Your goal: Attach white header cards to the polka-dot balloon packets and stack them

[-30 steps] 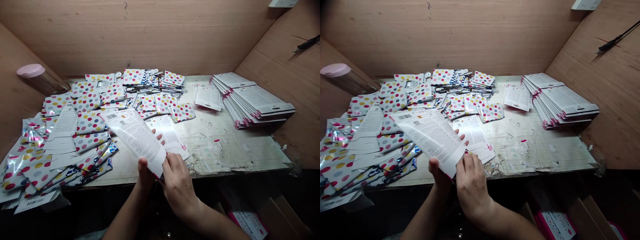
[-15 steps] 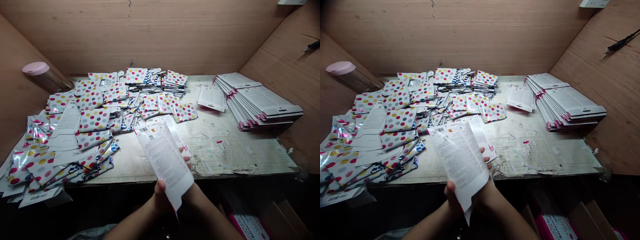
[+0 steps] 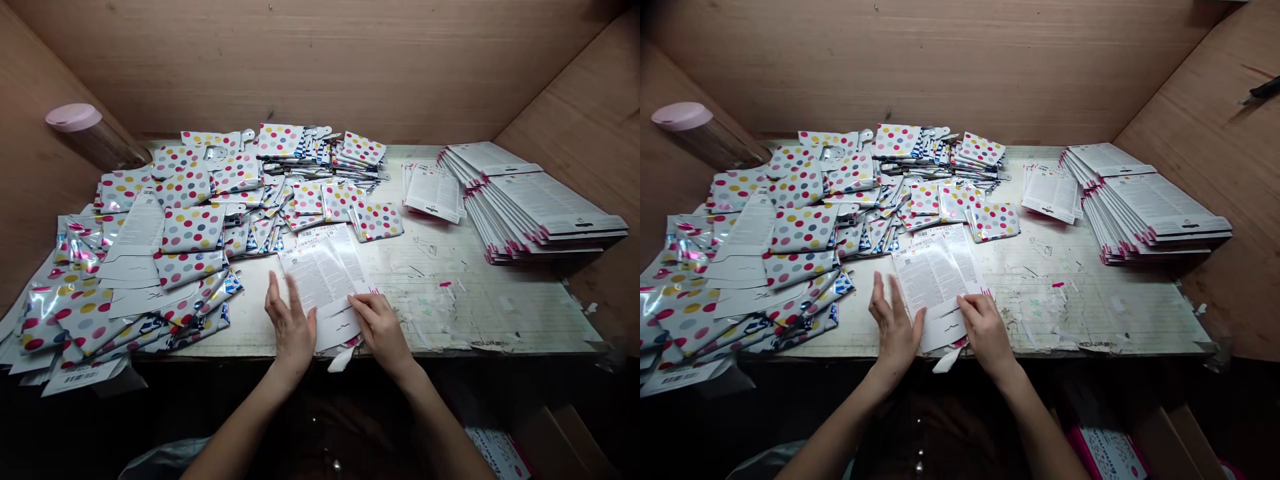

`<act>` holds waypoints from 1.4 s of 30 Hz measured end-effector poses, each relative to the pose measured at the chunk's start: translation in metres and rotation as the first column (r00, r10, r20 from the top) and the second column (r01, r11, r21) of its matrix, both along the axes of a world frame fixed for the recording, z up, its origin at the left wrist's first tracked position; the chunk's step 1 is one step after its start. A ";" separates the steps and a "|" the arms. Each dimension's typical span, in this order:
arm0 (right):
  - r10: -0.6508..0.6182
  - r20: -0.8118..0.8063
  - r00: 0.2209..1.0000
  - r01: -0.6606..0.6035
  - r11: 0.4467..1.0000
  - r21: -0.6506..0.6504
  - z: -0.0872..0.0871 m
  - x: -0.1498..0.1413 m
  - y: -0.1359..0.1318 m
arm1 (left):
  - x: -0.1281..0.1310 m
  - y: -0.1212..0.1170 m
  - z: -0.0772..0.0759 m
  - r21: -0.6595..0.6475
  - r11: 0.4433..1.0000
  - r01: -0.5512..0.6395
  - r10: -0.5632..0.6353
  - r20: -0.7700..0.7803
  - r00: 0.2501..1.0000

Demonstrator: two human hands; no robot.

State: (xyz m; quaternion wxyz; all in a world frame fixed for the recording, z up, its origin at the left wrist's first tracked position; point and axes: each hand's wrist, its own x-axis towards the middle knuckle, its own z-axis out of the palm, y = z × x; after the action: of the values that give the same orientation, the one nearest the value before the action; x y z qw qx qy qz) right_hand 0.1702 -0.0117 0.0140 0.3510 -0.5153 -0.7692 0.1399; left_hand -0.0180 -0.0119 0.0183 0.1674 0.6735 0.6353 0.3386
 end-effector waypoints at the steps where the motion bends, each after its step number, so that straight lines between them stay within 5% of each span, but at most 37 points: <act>1: -0.006 0.016 1.000 0.006 1.000 -0.002 -0.007 0.000 0.006 | -0.003 -0.003 -0.001 0.026 0.997 0.077 -0.073 -0.131 0.989; 4: -0.033 0.000 0.999 0.033 0.999 -0.035 -0.014 0.000 0.016 | -0.017 -0.009 -0.002 -0.071 0.904 0.421 -0.424 -0.264 0.866; 6: -0.012 -0.039 0.999 0.009 0.997 -0.075 -0.011 0.001 0.019 | -0.025 -0.011 -0.005 -0.128 0.844 0.521 -0.534 -0.290 0.794; 15: 0.012 -0.064 0.998 -0.021 0.991 -0.131 -0.012 -0.003 0.022 | -0.027 -0.011 -0.012 -0.130 0.844 0.521 -0.531 -0.342 0.775; 23: 0.050 0.265 0.963 -0.034 0.997 -0.063 -0.021 -0.009 0.030 | -0.025 -0.013 -0.010 -0.122 0.852 0.509 -0.517 -0.349 0.782; 27: 0.072 0.298 0.952 -0.059 0.997 -0.051 -0.022 -0.009 0.024 | -0.026 -0.013 -0.012 -0.115 0.852 0.512 -0.519 -0.325 0.791; 34: 0.214 0.147 0.966 -0.187 0.966 -0.180 -0.001 0.015 -0.012 | -0.033 -0.013 -0.020 -0.049 0.847 0.530 -0.519 -0.291 0.804; 42: 0.123 -0.019 0.992 -0.124 0.987 -0.100 -0.018 -0.001 0.028 | -0.031 -0.012 -0.019 -0.040 0.861 0.507 -0.501 -0.241 0.831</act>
State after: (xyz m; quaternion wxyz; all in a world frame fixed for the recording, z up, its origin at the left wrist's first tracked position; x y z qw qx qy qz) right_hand 0.1690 0.0168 -0.0044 0.3200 -0.4829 -0.7894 0.2033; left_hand -0.0494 -0.0242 -0.0011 0.1628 0.8554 0.4467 0.2057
